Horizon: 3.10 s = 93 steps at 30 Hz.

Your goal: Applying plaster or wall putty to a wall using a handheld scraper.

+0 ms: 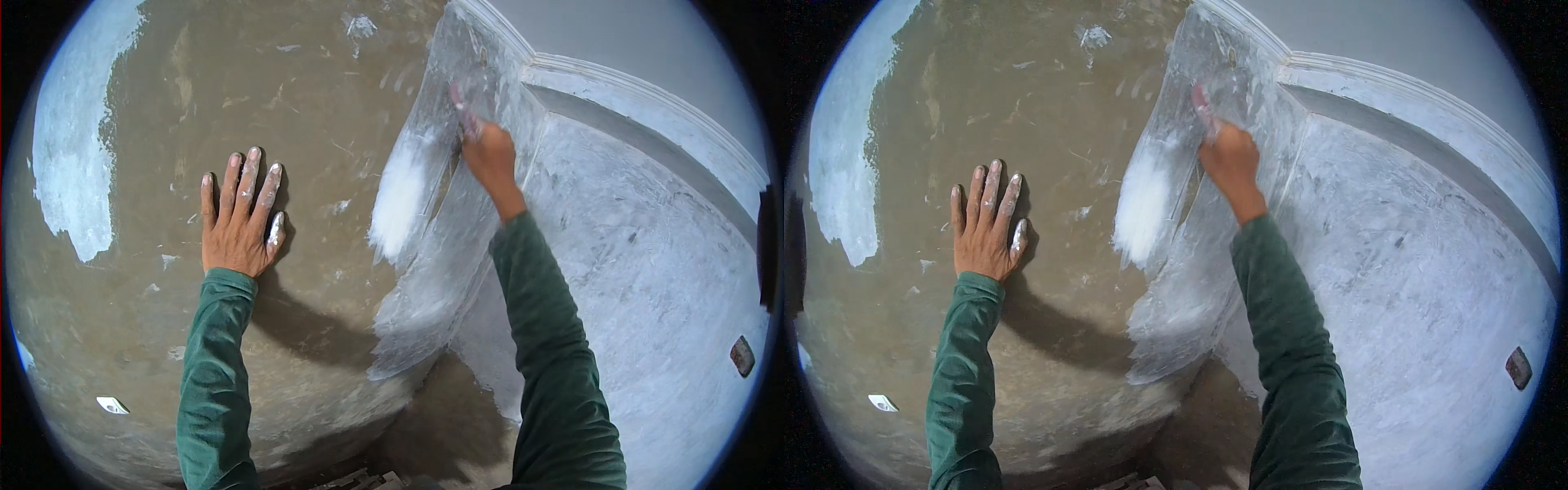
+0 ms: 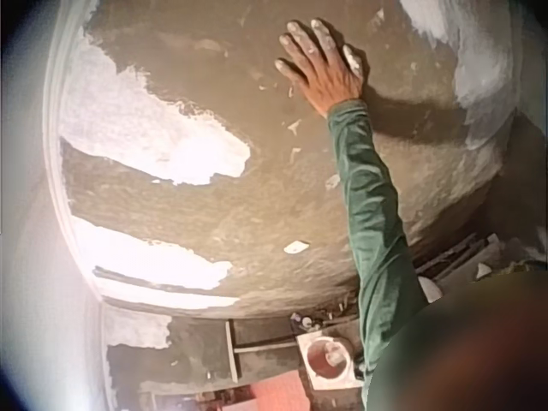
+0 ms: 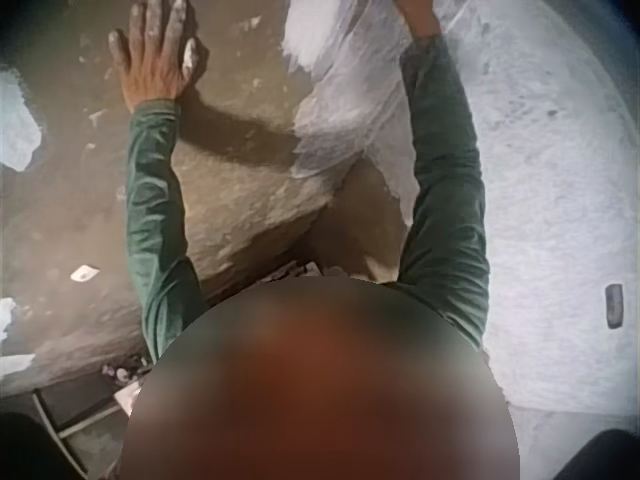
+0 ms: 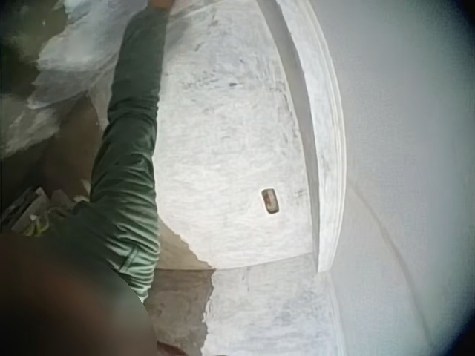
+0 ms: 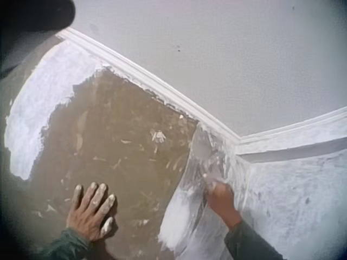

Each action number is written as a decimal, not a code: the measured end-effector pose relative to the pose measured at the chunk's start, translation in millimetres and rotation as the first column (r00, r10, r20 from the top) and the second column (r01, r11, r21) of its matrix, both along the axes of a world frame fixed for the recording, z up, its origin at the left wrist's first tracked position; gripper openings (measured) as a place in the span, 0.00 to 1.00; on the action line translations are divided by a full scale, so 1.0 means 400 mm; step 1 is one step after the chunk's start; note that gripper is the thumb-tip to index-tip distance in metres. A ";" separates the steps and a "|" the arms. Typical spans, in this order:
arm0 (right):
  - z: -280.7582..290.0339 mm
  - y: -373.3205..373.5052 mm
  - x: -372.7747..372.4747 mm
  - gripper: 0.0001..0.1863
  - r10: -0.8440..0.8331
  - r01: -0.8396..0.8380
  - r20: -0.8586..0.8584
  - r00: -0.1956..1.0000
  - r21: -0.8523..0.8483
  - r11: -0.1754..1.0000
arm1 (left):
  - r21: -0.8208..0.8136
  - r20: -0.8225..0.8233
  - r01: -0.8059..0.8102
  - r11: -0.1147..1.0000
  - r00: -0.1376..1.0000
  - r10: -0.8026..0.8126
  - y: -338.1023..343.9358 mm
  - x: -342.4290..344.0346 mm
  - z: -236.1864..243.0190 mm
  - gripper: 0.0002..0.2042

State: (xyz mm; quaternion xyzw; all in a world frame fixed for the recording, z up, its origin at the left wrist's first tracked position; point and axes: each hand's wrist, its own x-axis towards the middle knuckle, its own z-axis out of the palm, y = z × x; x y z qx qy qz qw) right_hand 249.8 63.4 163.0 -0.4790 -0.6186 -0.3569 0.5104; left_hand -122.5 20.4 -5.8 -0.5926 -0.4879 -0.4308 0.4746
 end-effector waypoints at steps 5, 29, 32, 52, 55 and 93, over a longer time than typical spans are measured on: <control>0.124 -0.071 0.104 0.14 0.281 -0.286 -0.065 0.958 -0.077 0.955 | -0.001 0.001 -0.004 1.000 1.000 0.004 -0.013 -0.010 0.000 0.31; 0.200 -0.094 0.085 0.20 0.240 -0.245 0.093 0.966 0.040 0.969 | -0.015 -0.001 -0.005 1.000 1.000 0.005 0.002 0.001 -0.002 0.32; 0.287 -0.083 0.128 0.20 0.183 -0.204 0.115 0.976 0.218 0.954 | -0.002 -0.009 -0.011 1.000 1.000 0.011 -0.006 0.007 0.005 0.32; 0.228 -0.078 0.217 0.20 0.162 -0.159 -0.011 0.987 0.131 0.979 | -0.004 -0.049 -0.054 0.999 0.997 0.054 -0.010 0.012 0.018 0.32; 0.315 -0.060 0.226 0.21 0.081 -0.096 -0.148 0.986 -0.101 0.990 | 0.016 -0.057 -0.070 0.997 0.996 0.070 -0.028 0.011 0.017 0.32; 0.300 -0.123 0.178 0.22 0.182 -0.185 0.213 0.960 -0.007 0.983 | -0.109 -0.129 -0.137 0.985 0.984 0.123 -0.017 0.094 0.112 0.41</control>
